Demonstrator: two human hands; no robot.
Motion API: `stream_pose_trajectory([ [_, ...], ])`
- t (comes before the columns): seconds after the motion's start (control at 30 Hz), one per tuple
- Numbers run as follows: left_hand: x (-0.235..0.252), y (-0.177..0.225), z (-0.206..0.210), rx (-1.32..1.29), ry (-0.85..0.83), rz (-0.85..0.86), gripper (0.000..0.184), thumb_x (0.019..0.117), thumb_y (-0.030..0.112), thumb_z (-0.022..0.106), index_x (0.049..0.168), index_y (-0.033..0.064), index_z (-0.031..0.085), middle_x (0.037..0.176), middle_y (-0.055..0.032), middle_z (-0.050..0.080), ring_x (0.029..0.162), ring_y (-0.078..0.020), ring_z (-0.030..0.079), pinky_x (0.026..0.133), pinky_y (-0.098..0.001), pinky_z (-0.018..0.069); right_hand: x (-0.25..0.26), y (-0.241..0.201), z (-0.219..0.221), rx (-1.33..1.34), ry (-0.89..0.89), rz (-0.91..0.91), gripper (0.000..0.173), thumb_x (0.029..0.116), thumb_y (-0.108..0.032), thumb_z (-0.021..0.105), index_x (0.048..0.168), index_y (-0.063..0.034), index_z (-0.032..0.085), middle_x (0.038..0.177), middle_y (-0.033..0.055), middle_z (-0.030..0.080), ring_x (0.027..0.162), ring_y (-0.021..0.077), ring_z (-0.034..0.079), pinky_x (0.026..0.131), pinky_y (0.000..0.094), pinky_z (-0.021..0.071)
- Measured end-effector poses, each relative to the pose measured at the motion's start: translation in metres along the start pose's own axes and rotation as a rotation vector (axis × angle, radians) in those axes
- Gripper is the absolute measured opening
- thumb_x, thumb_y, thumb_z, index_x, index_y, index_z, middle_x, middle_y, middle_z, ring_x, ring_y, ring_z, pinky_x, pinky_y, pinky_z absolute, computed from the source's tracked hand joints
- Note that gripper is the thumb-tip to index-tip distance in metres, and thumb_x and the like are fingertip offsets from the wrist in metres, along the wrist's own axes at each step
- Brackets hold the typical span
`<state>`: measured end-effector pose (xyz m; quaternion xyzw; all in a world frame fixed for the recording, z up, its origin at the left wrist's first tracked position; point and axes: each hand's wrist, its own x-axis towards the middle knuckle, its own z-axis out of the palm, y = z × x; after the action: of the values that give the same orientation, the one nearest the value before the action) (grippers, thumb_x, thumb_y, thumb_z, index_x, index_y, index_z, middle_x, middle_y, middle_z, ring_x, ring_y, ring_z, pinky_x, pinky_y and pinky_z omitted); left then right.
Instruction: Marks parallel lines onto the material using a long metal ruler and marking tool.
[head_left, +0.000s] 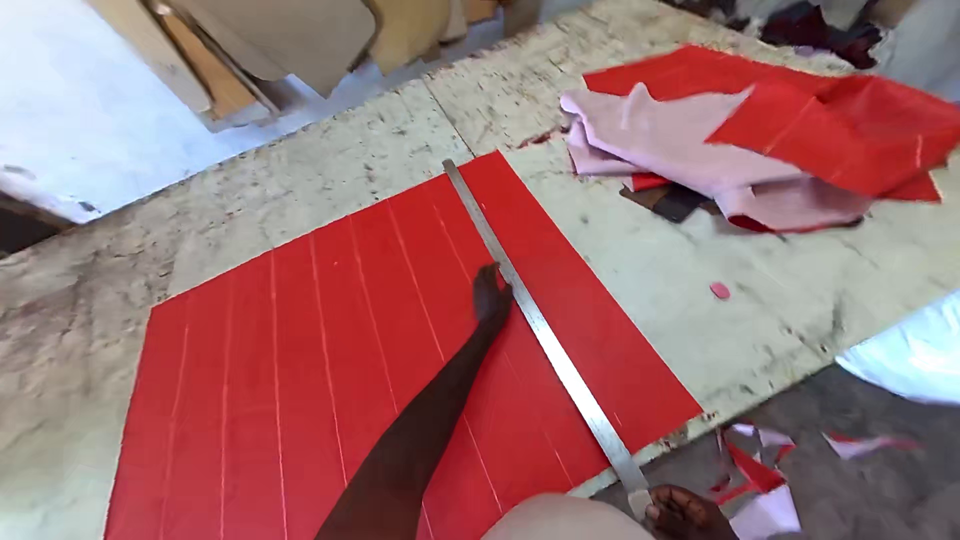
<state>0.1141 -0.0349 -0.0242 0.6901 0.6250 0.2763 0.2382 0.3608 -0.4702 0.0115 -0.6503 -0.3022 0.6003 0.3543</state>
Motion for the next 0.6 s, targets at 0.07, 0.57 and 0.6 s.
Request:
stream_pose_trajectory([
  [0.07,0.010,-0.013,-0.004,0.130,-0.057,0.112,0.053,0.0976,0.026,0.064,0.145,0.0047,0.055,0.149,-0.0203,0.053,0.140,-0.0402,0.047,0.115,-0.0607,0.0382,0.004,0.005,0.000,-0.009,0.003,0.035,0.019,0.0948,-0.007,0.065,0.111,0.0024,0.068,0.091,0.0100,0.072,0.077,0.0198,0.071,0.075,0.0392,0.0623],
  [0.57,0.018,-0.035,0.013,0.154,0.006,0.331,0.053,0.0977,0.036,0.062,0.139,0.0031,0.060,0.141,-0.0189,0.060,0.135,-0.0368,0.052,0.116,-0.0564,0.0368,0.018,0.030,0.008,0.109,0.139,0.043,0.019,0.0948,-0.008,0.067,0.111,0.0011,0.070,0.098,0.0125,0.073,0.080,0.0239,0.072,0.075,0.0418,0.0633],
  [0.6,0.018,-0.035,0.011,0.151,0.012,0.326,0.053,0.0977,0.036,0.063,0.138,0.0031,0.061,0.139,-0.0184,0.062,0.135,-0.0361,0.053,0.116,-0.0551,0.0377,0.019,0.030,0.008,0.110,0.139,0.033,0.020,0.0944,-0.008,0.067,0.112,0.0018,0.069,0.098,0.0127,0.073,0.080,0.0239,0.072,0.075,0.0421,0.0631],
])
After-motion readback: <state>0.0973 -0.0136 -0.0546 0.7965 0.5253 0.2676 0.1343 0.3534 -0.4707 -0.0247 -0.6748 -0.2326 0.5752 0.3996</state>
